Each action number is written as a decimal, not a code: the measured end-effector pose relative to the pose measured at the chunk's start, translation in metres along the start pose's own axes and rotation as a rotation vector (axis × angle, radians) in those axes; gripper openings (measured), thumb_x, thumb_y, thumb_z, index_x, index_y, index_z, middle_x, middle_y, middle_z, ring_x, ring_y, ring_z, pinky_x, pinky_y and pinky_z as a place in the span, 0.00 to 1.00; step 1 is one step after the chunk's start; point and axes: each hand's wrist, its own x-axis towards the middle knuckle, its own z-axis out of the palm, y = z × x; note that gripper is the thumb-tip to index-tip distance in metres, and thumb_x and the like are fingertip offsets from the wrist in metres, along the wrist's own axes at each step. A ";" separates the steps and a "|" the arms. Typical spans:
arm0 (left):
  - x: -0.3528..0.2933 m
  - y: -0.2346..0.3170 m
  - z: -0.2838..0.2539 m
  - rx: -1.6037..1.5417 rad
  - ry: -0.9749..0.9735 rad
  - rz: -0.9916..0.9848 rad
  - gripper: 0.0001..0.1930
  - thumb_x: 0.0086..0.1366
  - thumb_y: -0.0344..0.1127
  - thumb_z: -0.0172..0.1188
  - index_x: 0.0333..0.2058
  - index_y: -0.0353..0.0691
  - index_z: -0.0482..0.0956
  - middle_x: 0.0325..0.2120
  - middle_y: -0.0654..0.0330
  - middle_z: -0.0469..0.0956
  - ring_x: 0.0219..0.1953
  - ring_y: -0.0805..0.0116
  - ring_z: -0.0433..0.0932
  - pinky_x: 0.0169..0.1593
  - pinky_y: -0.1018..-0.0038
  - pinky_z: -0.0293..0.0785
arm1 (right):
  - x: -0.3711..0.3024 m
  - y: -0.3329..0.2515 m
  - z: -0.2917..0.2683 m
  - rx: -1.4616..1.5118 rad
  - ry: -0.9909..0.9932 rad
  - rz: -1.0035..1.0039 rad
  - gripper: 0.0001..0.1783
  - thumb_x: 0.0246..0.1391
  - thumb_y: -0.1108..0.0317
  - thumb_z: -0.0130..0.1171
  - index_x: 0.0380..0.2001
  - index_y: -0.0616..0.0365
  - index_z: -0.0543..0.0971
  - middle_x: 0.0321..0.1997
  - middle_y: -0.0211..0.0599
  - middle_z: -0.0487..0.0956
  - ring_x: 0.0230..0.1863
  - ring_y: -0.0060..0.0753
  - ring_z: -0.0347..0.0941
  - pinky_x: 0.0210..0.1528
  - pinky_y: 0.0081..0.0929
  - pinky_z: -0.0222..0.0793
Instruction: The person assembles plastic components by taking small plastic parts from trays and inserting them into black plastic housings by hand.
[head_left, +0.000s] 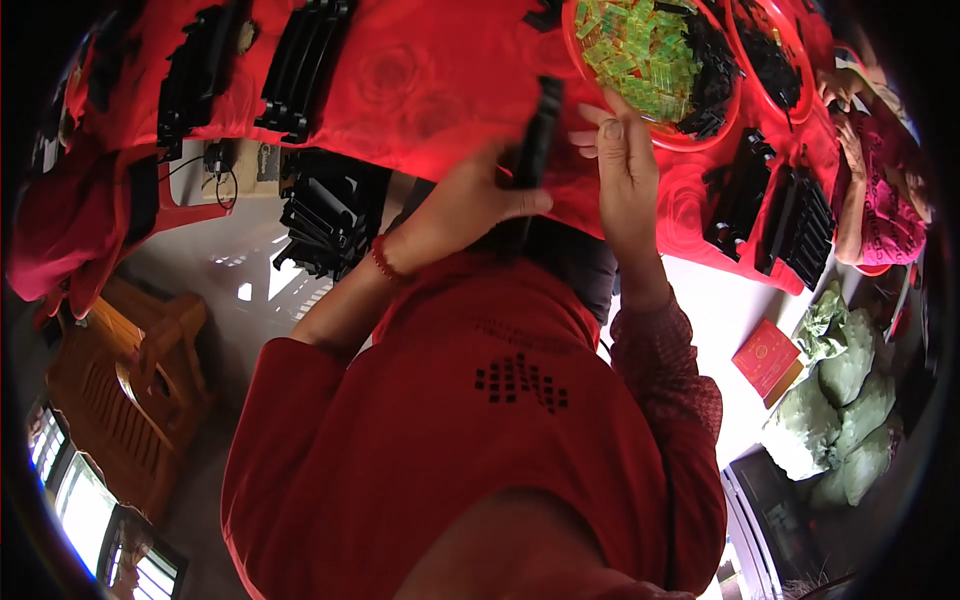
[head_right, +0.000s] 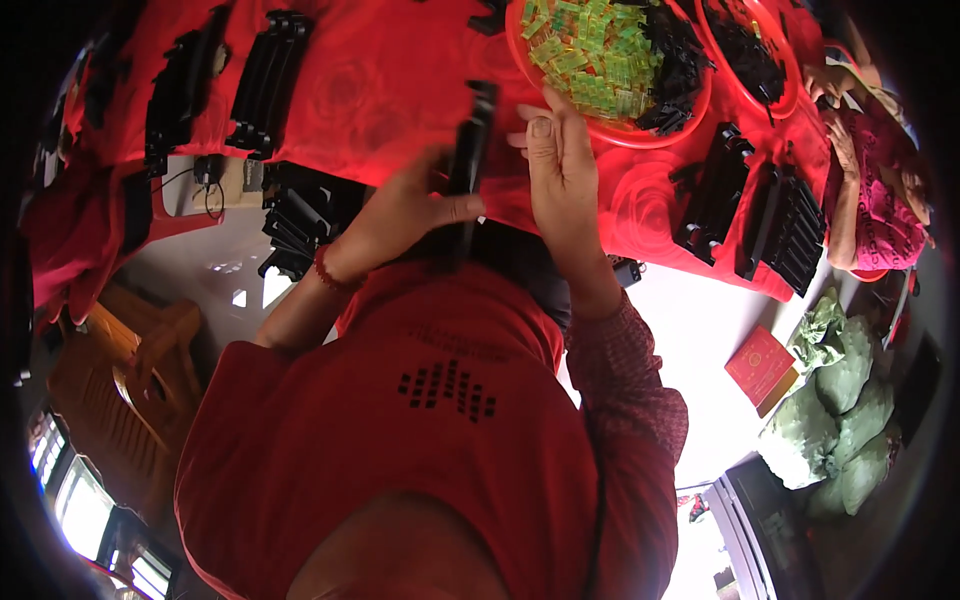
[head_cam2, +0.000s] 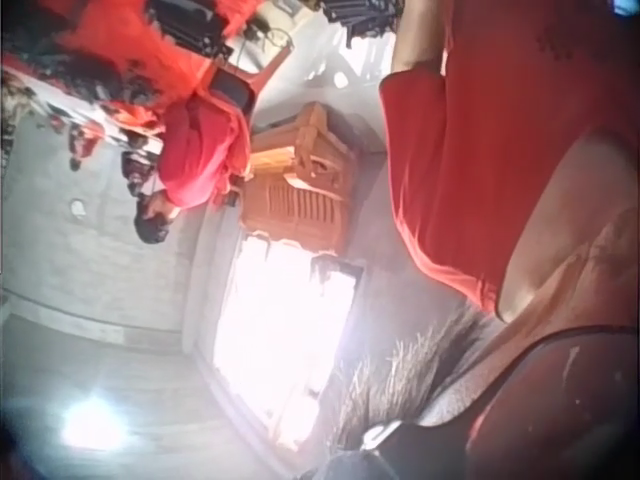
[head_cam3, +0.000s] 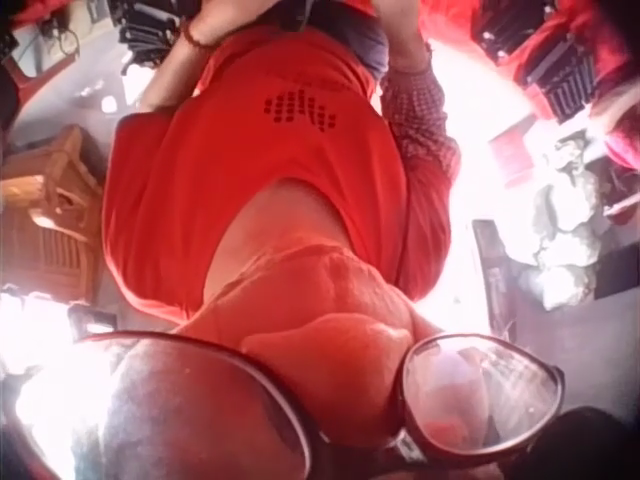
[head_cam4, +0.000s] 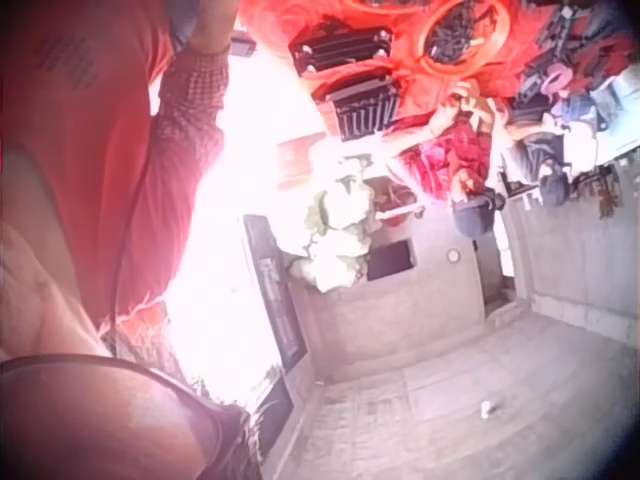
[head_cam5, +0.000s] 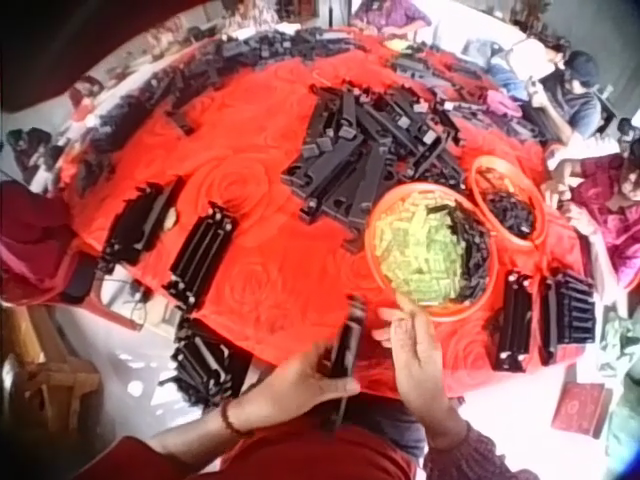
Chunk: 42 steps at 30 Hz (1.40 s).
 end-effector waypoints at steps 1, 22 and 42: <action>0.002 -0.001 0.002 -0.189 0.155 -0.079 0.28 0.56 0.41 0.73 0.49 0.32 0.73 0.36 0.56 0.79 0.37 0.68 0.79 0.41 0.75 0.75 | 0.000 0.003 -0.002 -0.026 -0.032 -0.030 0.24 0.70 0.63 0.48 0.64 0.64 0.64 0.47 0.41 0.79 0.45 0.30 0.76 0.50 0.27 0.71; -0.023 0.028 -0.020 -0.070 0.326 0.120 0.10 0.66 0.40 0.62 0.40 0.39 0.80 0.30 0.62 0.82 0.31 0.68 0.80 0.32 0.73 0.74 | 0.022 -0.030 -0.058 -0.658 -0.415 -0.321 0.17 0.50 0.70 0.66 0.44 0.61 0.78 0.39 0.42 0.75 0.41 0.45 0.73 0.43 0.36 0.68; 0.018 0.003 0.005 -0.421 0.047 0.139 0.09 0.70 0.33 0.58 0.42 0.33 0.80 0.28 0.70 0.75 0.31 0.83 0.69 0.36 0.81 0.69 | 0.025 -0.049 -0.028 -0.236 -0.217 -0.335 0.15 0.62 0.74 0.57 0.52 0.61 0.77 0.49 0.36 0.81 0.50 0.27 0.75 0.54 0.24 0.69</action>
